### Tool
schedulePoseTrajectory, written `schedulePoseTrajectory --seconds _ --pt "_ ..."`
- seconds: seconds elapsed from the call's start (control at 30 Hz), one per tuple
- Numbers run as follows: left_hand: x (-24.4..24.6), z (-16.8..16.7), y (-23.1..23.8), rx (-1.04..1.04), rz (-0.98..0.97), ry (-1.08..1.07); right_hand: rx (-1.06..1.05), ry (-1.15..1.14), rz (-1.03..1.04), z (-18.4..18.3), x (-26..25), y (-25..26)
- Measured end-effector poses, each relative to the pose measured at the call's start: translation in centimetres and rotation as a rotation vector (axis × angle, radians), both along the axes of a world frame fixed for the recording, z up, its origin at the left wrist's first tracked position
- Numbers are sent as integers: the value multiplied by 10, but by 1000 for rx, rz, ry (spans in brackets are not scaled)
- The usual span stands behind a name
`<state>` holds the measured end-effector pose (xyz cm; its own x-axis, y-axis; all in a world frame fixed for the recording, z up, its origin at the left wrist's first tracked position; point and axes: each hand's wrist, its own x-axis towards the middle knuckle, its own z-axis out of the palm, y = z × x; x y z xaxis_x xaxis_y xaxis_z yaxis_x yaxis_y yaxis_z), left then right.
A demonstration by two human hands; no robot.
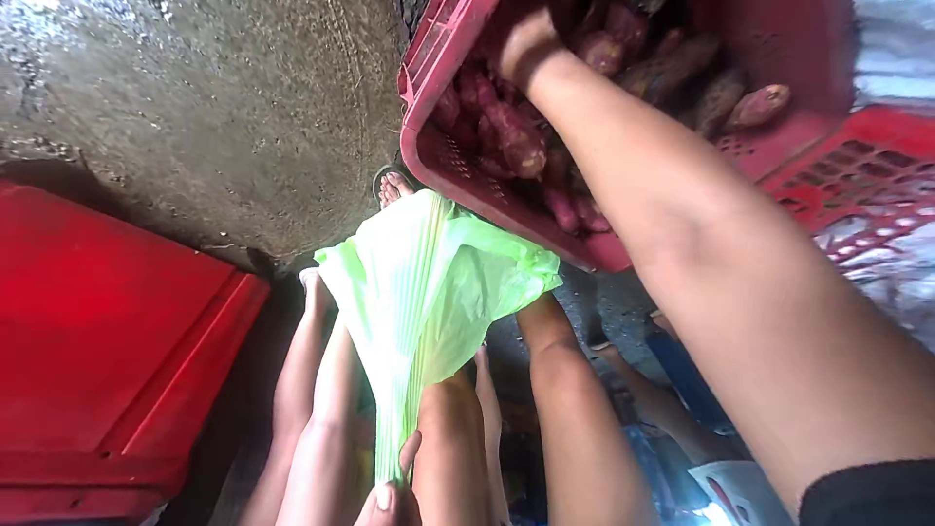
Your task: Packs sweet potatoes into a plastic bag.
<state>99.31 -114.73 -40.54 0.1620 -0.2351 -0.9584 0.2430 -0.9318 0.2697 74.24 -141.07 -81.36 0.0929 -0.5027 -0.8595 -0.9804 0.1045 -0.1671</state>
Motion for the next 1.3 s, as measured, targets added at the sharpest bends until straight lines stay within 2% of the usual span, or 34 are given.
schedulePoseTrajectory --seconds 0.07,0.1,0.17,0.23,0.27,0.3,0.37,0.43,0.47,0.53,0.57,0.63,0.7,0.73,0.8,0.87,0.93,0.97,1.03,1.1,1.17,1.23,1.3 --pt "-9 4 4 -21 14 18 -29 -13 -119 14 -20 6" --pt "-16 7 4 -13 11 17 -72 -61 -258 30 -33 13" --pt "-29 10 4 -36 32 32 -82 -344 -636 71 -63 39" --pt "-42 15 6 -78 82 30 207 -729 -1077 123 -86 63" --pt "-47 18 7 -104 100 18 372 -829 -1272 150 -92 76" --pt "-52 21 8 -131 119 6 518 -882 -1410 174 -98 86" --pt "-61 26 10 -194 132 -11 688 -936 -1501 211 -109 102" --pt "-67 31 14 -244 168 -6 663 -958 -1357 248 -111 110" --pt "-69 33 16 -257 216 1 645 -992 -1189 263 -111 113" --pt "-73 37 19 -291 315 29 605 -1046 -648 280 -102 112" --pt "-75 38 20 -307 351 40 522 -983 -395 291 -85 109" --pt "-83 38 22 -319 413 50 363 -767 -48 303 -34 117" --pt "-89 39 24 -303 461 81 302 -611 223 286 20 140" --pt "-90 41 26 -290 460 108 268 -600 288 271 41 157" --pt "-85 42 29 -276 433 147 151 -648 313 240 64 183" --pt "-74 42 31 -238 424 136 71 -702 281 233 66 191" --pt "-59 33 37 -173 413 85 151 -761 171 250 49 166" --pt "-52 27 38 -143 387 71 159 -795 51 258 34 149" --pt "-44 13 35 -107 347 72 -39 -828 -319 254 2 115" --pt "-41 -1 26 -95 332 94 -222 -640 -601 214 -21 76" --pt "-37 -14 26 -86 328 148 -228 -278 -635 142 -37 41" --pt "-26 -32 34 -108 331 239 -112 -36 -451 76 -40 17" --pt "-16 -46 42 -138 309 266 -45 40 -28 32 -35 4"
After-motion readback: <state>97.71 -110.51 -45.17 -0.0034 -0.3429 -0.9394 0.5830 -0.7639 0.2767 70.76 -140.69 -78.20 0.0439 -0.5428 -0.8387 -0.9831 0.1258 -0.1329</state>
